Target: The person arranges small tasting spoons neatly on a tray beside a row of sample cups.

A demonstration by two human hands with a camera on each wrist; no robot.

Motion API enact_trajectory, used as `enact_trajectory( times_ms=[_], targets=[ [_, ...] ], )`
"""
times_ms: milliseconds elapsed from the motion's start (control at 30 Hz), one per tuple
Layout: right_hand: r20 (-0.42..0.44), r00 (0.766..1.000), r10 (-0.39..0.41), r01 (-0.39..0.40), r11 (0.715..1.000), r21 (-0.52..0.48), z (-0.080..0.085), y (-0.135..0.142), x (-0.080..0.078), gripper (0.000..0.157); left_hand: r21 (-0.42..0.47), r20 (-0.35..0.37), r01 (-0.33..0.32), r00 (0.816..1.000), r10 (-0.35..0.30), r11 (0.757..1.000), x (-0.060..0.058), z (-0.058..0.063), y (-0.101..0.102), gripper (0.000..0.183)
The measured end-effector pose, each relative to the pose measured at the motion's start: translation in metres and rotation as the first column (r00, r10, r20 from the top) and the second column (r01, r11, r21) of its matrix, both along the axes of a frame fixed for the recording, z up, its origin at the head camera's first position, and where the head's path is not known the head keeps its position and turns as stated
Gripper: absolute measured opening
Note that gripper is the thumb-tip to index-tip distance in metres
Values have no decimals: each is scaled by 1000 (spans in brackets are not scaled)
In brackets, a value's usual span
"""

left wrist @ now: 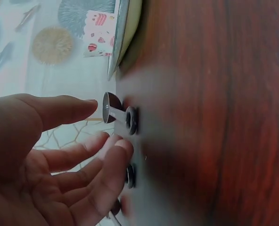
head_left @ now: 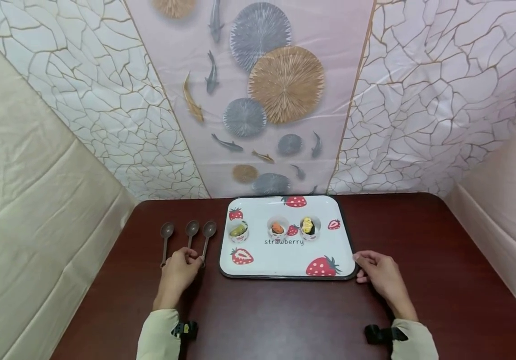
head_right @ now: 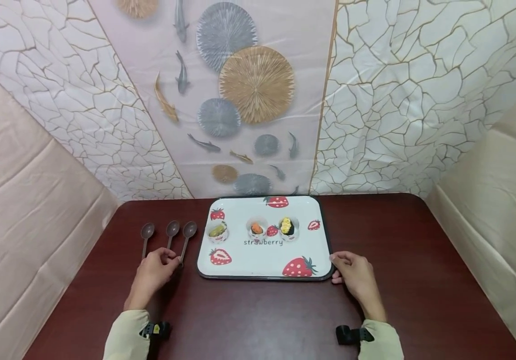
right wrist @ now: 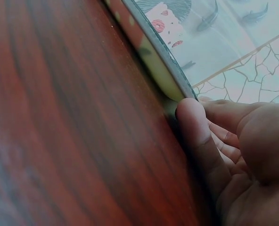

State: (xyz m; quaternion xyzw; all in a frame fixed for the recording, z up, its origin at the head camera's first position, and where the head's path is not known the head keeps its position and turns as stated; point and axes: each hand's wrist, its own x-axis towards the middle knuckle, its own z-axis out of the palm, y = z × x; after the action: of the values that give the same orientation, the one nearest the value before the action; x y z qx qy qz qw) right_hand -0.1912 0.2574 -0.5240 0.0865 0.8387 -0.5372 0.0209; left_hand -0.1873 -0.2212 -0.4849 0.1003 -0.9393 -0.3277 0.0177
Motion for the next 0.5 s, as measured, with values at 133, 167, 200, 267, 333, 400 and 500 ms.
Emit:
enact_trajectory(
  times_ms=[133,167,200,267,333,400,500],
  targets=[
    [13,1000,3,-3,1000,-6,-1,-3,-1,37,-34,26,-12,1000,13,999,0,-1,1,26],
    [12,1000,0,0,1000,-5,-1,-3,-1,37,-43,28,-16,999,17,999,0,-2,1,24],
    [10,1000,-5,5,1000,-2,-1,-4,-1,37,-50,29,-19,999,21,999,-1,-2,2,22],
    [9,1000,-7,7,1000,10,0,-3,0,37,-57,35,-24,999,26,998,-2,-3,4,18],
    [14,1000,-9,9,1000,15,1,-3,1,38,-54,49,-29,998,32,998,-2,-3,5,16],
    [19,1000,-10,9,1000,15,1,-3,2,38,-51,64,-31,997,34,998,-2,-4,6,16],
    [22,1000,-15,15,1000,5,1,-2,2,37,-46,71,-29,997,33,999,-2,-3,7,16]
  ],
)
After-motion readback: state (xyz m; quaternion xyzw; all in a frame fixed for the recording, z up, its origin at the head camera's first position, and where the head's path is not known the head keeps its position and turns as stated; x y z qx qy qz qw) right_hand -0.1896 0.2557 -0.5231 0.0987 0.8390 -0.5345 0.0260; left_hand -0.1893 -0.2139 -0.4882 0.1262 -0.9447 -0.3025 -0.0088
